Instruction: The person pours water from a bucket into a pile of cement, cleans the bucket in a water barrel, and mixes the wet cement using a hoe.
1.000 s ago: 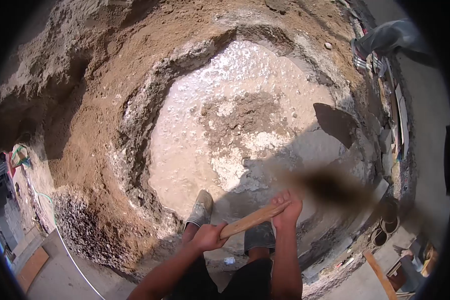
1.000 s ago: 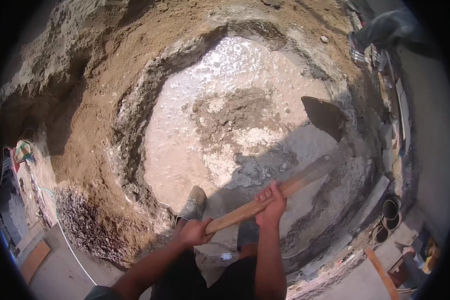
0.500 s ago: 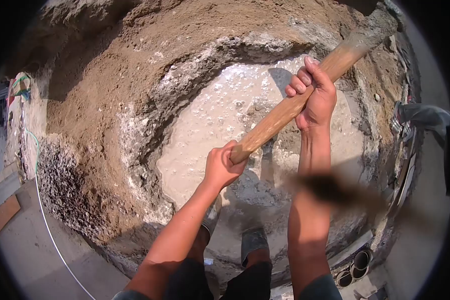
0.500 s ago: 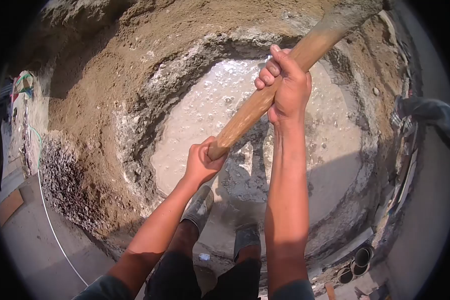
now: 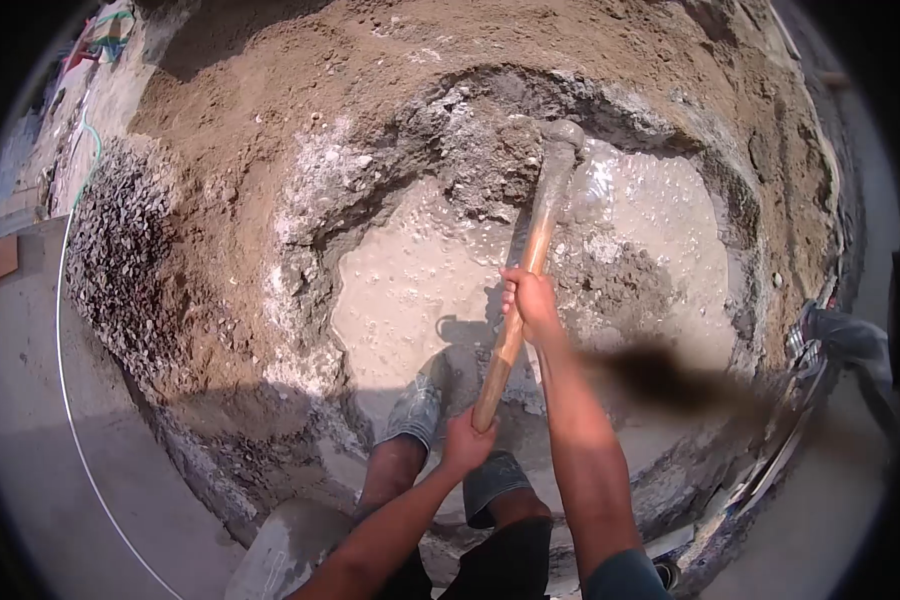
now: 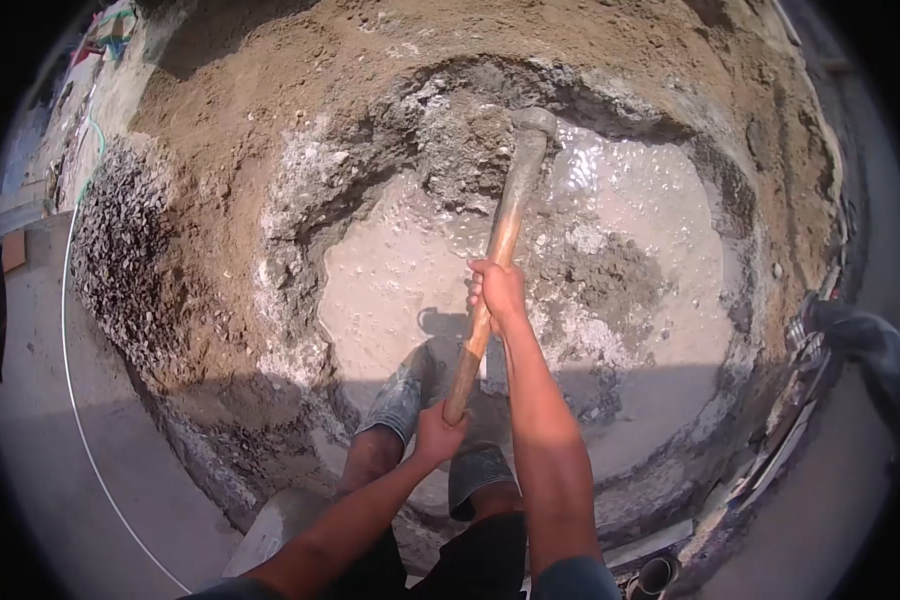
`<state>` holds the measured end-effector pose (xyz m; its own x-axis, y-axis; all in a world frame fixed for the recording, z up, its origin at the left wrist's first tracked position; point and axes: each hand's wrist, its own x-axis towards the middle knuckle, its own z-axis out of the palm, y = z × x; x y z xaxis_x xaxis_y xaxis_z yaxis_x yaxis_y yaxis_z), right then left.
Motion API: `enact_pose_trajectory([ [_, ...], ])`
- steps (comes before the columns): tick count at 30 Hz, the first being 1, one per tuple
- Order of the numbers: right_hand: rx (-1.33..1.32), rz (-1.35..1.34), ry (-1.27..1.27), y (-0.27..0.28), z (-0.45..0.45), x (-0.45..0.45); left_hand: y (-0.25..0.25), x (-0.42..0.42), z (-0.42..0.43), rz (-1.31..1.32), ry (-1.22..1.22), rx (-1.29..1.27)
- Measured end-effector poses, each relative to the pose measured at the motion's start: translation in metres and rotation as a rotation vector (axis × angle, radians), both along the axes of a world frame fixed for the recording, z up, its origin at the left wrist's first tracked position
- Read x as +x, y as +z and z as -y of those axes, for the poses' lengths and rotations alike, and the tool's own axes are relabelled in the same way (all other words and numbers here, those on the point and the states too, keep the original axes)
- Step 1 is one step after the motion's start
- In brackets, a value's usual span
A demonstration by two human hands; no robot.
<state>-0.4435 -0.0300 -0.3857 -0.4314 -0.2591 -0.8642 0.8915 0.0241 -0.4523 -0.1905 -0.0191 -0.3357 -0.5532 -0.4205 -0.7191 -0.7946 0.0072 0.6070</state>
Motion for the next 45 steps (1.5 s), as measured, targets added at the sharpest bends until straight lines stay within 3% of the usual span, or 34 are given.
enact_pose_trajectory([
  [4,0.032,-0.076,-0.082,0.062,-0.055,0.026,0.003,0.039,-0.037,-0.049,-0.043,0.008],
  [7,-0.107,-0.22,-0.265,0.114,-0.053,-0.023,0.004,-0.022,-0.01,-0.126,-0.167,-0.077],
  [12,-0.297,-0.508,-0.254,0.166,0.033,-0.136,0.01,-0.157,0.101,-0.444,-0.132,-0.236],
  [16,-0.278,-0.418,-0.162,0.138,0.126,-0.158,0.007,-0.161,0.16,-0.363,0.009,-0.217],
  [21,0.115,-0.043,0.204,-0.019,0.181,-0.065,0.026,-0.072,0.123,0.086,0.236,0.035],
  [23,0.196,-0.008,0.223,-0.041,0.181,-0.05,0.018,-0.062,0.125,0.201,0.205,0.033],
  [25,0.225,0.017,0.194,-0.04,0.179,-0.052,0.015,-0.062,0.129,0.215,0.124,0.016],
  [30,0.318,0.067,0.272,-0.028,0.181,-0.074,0.037,-0.088,0.127,0.261,0.216,0.17],
  [32,0.333,0.079,0.251,-0.027,0.183,-0.077,0.021,-0.081,0.119,0.284,0.194,0.164],
  [36,0.327,0.09,0.283,-0.025,0.18,-0.08,0.019,-0.078,0.116,0.147,0.037,-0.06],
  [45,0.279,0.101,0.281,-0.025,0.171,-0.089,0.04,-0.108,0.106,0.341,0.246,0.018],
])
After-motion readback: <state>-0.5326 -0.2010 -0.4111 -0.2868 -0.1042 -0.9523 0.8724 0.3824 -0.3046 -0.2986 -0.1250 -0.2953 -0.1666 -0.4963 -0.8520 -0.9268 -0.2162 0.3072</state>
